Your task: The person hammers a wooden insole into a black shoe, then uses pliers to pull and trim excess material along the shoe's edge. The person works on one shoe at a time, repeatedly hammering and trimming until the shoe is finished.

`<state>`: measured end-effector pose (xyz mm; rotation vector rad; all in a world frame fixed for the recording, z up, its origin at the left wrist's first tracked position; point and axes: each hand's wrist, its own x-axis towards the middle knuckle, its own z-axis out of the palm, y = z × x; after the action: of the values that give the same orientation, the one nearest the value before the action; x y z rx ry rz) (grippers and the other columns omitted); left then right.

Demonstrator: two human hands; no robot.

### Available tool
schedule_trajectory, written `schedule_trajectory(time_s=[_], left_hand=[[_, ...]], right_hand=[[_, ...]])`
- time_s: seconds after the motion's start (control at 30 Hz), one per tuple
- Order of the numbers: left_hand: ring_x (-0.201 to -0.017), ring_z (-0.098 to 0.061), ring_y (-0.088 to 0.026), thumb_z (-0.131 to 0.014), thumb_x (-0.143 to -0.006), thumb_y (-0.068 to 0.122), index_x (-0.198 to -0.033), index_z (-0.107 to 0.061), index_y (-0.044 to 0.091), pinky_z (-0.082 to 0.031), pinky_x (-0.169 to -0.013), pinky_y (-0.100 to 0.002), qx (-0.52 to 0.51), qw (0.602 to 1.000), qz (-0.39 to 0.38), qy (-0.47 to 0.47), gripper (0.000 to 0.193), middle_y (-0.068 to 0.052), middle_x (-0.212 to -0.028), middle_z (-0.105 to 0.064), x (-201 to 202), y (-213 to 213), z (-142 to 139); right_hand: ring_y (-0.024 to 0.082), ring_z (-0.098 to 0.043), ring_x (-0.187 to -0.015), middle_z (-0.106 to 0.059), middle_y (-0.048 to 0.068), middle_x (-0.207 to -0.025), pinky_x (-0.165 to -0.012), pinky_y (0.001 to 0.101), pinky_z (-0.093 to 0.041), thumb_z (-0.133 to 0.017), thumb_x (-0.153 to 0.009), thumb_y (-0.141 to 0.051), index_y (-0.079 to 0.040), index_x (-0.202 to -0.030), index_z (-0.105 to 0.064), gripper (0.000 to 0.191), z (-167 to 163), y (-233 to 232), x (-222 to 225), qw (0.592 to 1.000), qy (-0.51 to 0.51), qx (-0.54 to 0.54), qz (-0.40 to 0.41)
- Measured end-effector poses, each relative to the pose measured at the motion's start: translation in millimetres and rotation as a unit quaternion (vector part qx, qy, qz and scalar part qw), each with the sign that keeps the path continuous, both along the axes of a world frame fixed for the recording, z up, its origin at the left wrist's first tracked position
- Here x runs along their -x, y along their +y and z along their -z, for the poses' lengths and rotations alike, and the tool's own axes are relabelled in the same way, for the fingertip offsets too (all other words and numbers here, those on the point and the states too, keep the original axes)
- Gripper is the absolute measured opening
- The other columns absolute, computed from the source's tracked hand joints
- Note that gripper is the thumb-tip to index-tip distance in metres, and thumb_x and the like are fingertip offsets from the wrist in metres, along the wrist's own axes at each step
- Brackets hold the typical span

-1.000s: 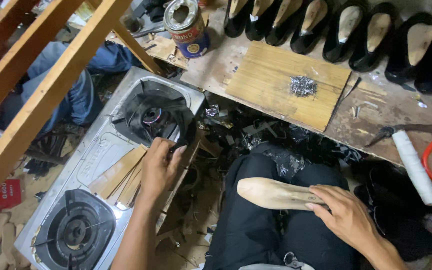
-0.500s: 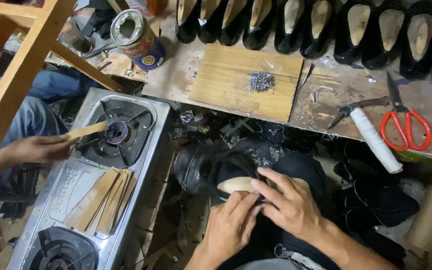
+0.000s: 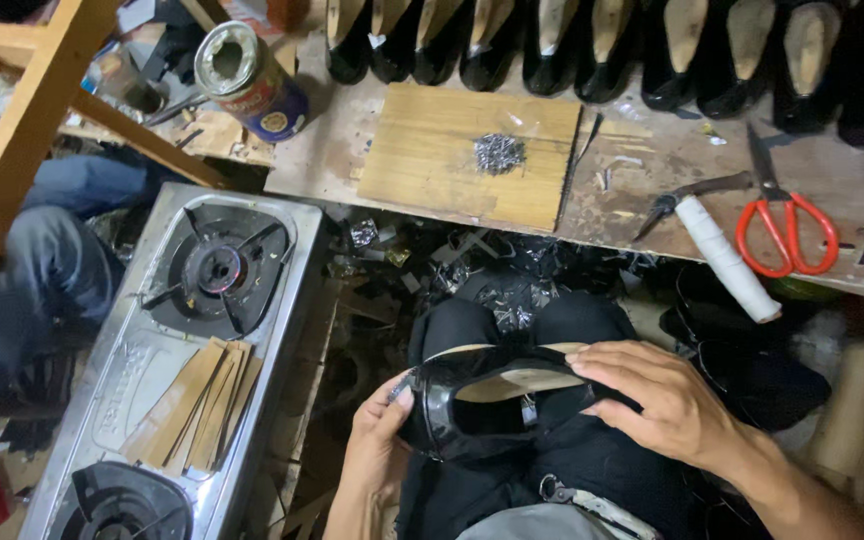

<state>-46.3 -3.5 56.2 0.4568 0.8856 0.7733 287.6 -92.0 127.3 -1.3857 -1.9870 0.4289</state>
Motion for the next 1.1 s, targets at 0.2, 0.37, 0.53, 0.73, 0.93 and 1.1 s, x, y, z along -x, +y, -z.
schedule_trajectory(time_s=[0.2, 0.37, 0.53, 0.73, 0.93, 1.1], left_hand=[[-0.077, -0.064, -0.010, -0.072, -0.089, 0.007, -0.132, -0.062, 0.005, -0.050, -0.069, -0.025, -0.030, 0.994, 0.090, 0.062, 0.044, -0.004, -0.099, -0.074, 8, -1, 36], [-0.068, -0.067, -0.012, -0.071, -0.090, 0.013, -0.095, -0.065, 0.003, -0.057, -0.066, -0.030, 0.014, 0.998, -0.004, 0.061, 0.012, -0.004, -0.083, -0.073, -5, 5, 64], [-0.064, -0.062, -0.007, -0.073, -0.089, 0.019, -0.096, -0.075, 0.007, -0.049, -0.060, -0.023, -0.045, 0.977, 0.045, 0.204, 0.014, 0.000, -0.079, -0.073, -11, 12, 59], [-0.063, -0.060, -0.007, -0.078, -0.087, 0.019, -0.092, -0.076, 0.003, -0.045, -0.059, -0.023, -0.074, 0.965, 0.032, 0.250, 0.017, 0.000, -0.077, -0.073, -15, 13, 60], [-0.061, -0.056, -0.007, -0.082, -0.084, 0.015, -0.089, -0.075, 0.003, -0.044, -0.059, -0.023, -0.100, 0.967, 0.019, 0.233, 0.015, -0.001, -0.074, -0.071, -17, 14, 63], [-0.060, -0.055, -0.009, -0.083, -0.082, 0.014, -0.085, -0.074, 0.001, -0.043, -0.058, -0.025, -0.078, 0.959, 0.005, 0.273, 0.016, -0.003, -0.071, -0.070, -16, 17, 61]], right_hand=[[0.028, -0.071, -0.109, -0.076, 0.010, -0.114, -0.093, 0.0384, -0.056, -0.084, -0.066, -0.011, -0.004, -0.107, -0.074, 0.044, 6, -9, -17, 0.999, -0.002, 0.015, 0.042], [0.027, -0.071, -0.105, -0.076, 0.010, -0.110, -0.090, 0.0377, -0.057, -0.085, -0.066, -0.013, -0.005, -0.105, -0.075, 0.042, 24, -9, -14, 0.997, -0.006, 0.029, 0.073], [0.028, -0.071, -0.104, -0.076, 0.011, -0.111, -0.090, 0.0379, -0.056, -0.083, -0.068, -0.015, -0.003, -0.107, -0.075, 0.041, 38, -5, -18, 0.993, 0.010, 0.071, 0.096], [0.029, -0.071, -0.103, -0.076, 0.013, -0.112, -0.090, 0.0376, -0.055, -0.081, -0.073, -0.017, -0.001, -0.110, -0.075, 0.041, 50, -5, -27, 0.991, 0.024, 0.090, 0.091], [0.029, -0.072, -0.101, -0.076, 0.013, -0.109, -0.088, 0.0379, -0.056, -0.082, -0.073, -0.017, -0.001, -0.106, -0.076, 0.037, 59, 0, -25, 0.989, 0.028, 0.099, 0.103], [0.028, -0.072, -0.099, -0.077, 0.012, -0.107, -0.087, 0.0373, -0.056, -0.082, -0.073, -0.018, -0.001, -0.103, -0.076, 0.035, 58, 2, -25, 0.993, 0.000, 0.083, 0.088]])
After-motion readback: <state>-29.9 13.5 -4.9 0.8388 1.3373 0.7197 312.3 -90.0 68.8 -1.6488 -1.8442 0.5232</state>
